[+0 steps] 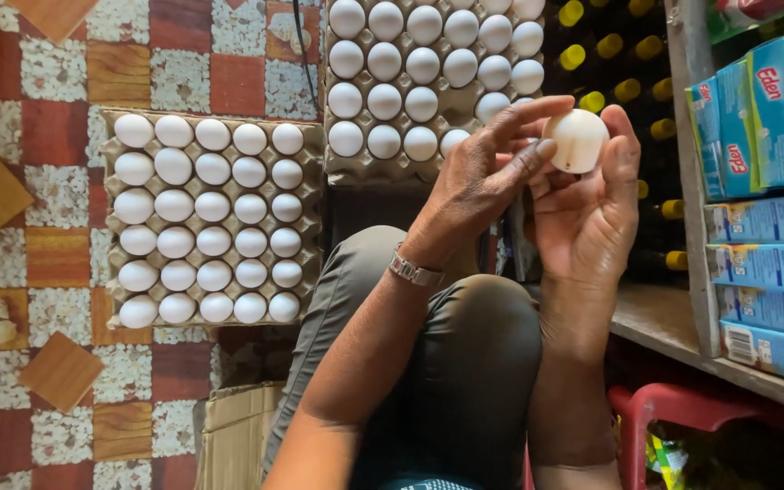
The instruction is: Inspecting eggs for cracks by picking them up individually from a tray, rotating them, and repositioning them.
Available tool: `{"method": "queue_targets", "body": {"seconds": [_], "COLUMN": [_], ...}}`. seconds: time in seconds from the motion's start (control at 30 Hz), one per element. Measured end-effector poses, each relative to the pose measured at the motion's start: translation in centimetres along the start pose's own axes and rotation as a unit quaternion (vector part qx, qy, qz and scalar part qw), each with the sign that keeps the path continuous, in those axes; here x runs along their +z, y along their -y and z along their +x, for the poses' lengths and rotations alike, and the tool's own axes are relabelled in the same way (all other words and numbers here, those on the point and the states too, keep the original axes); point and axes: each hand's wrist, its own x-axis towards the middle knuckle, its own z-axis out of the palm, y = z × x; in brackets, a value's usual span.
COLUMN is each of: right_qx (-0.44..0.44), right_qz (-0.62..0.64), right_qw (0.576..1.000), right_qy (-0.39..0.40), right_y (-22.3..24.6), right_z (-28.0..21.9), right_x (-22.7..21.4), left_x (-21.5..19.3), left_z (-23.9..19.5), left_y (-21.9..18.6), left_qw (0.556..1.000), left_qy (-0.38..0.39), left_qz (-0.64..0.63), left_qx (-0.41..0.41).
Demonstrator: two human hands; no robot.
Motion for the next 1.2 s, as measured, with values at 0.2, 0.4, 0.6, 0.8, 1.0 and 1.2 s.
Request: {"method": "queue_targets", "body": {"seconds": [0.2, 0.4, 0.6, 0.8, 1.0, 1.2], "right_qx": [0.019, 0.022, 0.019, 0.006, -0.015, -0.027], "right_qz": [-0.049, -0.09, -0.035, -0.013, 0.001, 0.014], "right_qw": [0.999, 0.995, 0.999, 1.0, 1.0, 0.995], "right_qy": [0.012, 0.028, 0.033, 0.0, 0.026, 0.1], "right_y": [0.6, 1.0, 1.0, 1.1, 0.8, 0.5], "right_z": [0.0, 0.7, 2.0, 2.6, 2.7, 2.9], "right_x": [0.6, -0.4, -1.9, -2.3, -2.5, -3.1], "left_x": [-0.4, -0.1, 0.5, 0.9, 1.0, 1.3], "left_z": [1.2, 1.8, 2.1, 2.4, 2.4, 2.2], "left_y": [1.1, 1.6, 2.4, 2.7, 1.9, 3.0], "left_qw": [0.996, 0.997, 0.999, 0.997, 0.998, 0.995], "left_qy": [-0.009, 0.008, 0.027, 0.023, 0.043, 0.03], "left_qz": [0.077, 0.058, -0.028, -0.072, -0.027, -0.097], "left_qx": [-0.047, -0.054, -0.025, -0.03, -0.049, -0.012]}}
